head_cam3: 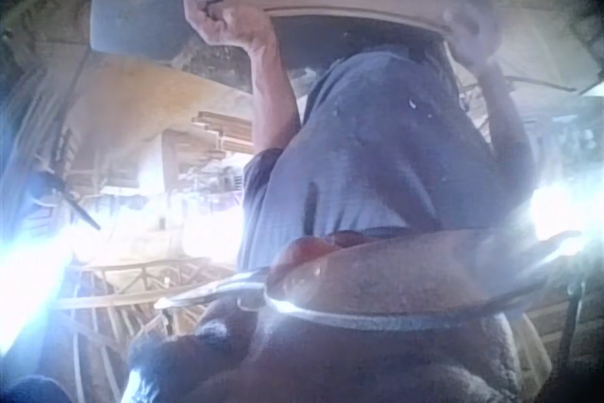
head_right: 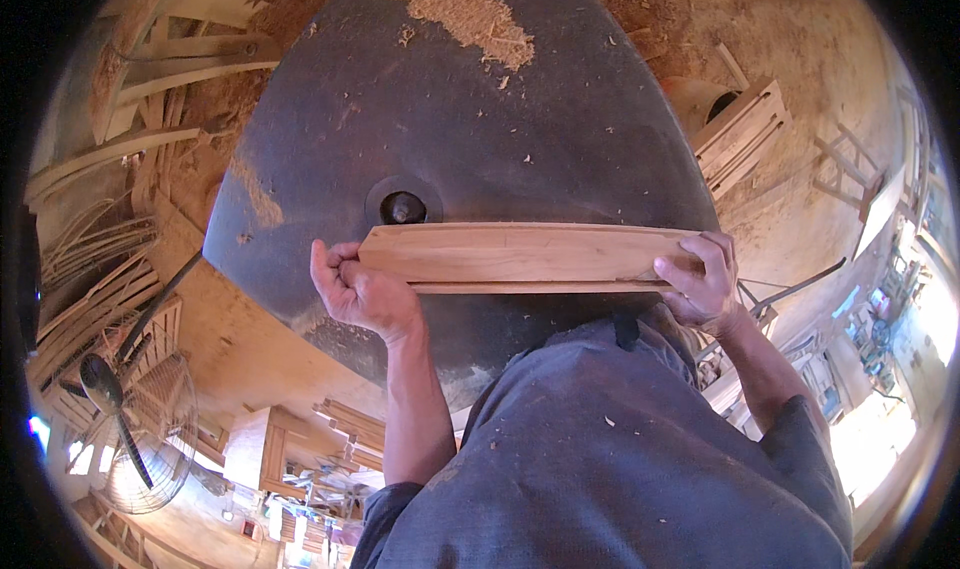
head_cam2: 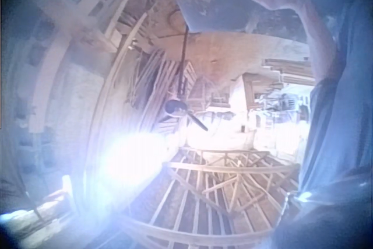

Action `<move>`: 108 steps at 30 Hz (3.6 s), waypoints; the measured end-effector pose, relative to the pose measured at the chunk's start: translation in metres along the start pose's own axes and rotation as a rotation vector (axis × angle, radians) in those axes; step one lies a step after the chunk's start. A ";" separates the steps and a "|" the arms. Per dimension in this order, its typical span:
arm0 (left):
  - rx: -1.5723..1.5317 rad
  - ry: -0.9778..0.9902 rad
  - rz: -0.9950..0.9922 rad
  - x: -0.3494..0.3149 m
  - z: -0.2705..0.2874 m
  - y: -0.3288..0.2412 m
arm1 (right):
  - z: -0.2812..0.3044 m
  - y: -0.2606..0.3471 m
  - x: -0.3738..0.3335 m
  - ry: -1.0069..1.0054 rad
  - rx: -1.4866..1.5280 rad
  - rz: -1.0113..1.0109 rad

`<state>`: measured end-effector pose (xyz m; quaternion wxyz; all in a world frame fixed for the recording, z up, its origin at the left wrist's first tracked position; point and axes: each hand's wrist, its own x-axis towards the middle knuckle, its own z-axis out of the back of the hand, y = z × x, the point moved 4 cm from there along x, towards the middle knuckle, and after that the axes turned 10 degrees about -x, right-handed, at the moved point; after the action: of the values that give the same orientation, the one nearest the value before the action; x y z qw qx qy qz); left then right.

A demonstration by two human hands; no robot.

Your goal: The person picks up a wooden board from a stack, passes its edge through a routing machine on a table, and then returns it to the stack.

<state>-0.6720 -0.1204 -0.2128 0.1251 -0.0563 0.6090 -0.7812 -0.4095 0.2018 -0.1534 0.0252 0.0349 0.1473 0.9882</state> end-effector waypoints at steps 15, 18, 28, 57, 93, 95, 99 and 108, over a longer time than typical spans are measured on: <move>0.011 -0.045 0.000 0.012 -0.007 -0.002 | -0.001 -0.006 0.017 -0.061 -0.012 0.003; -0.037 -0.082 0.002 0.022 0.001 0.005 | -0.002 -0.002 0.035 -0.067 -0.003 0.019; 0.034 -0.227 0.063 0.061 0.026 0.002 | -0.017 0.017 0.085 -0.077 0.052 0.084; 0.151 -0.451 0.025 0.146 0.222 0.081 | -0.097 0.129 0.195 -0.225 0.264 0.396; -0.024 -0.644 0.052 0.121 0.350 0.129 | -0.113 0.199 0.204 -0.097 0.410 0.456; -0.082 -0.619 0.060 0.122 0.347 0.128 | -0.112 0.197 0.204 -0.097 0.408 0.457; -0.102 -0.624 0.057 0.124 0.348 0.132 | -0.112 0.194 0.202 -0.083 0.396 0.464; -0.152 -0.465 0.047 0.144 0.383 0.158 | -0.117 0.190 0.206 -0.097 0.397 0.471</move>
<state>-0.6979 -0.5534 -0.2786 0.2754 -0.2298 0.6221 -0.6959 -0.6315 -0.0008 -0.1965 -0.2046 0.1194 0.3241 0.9159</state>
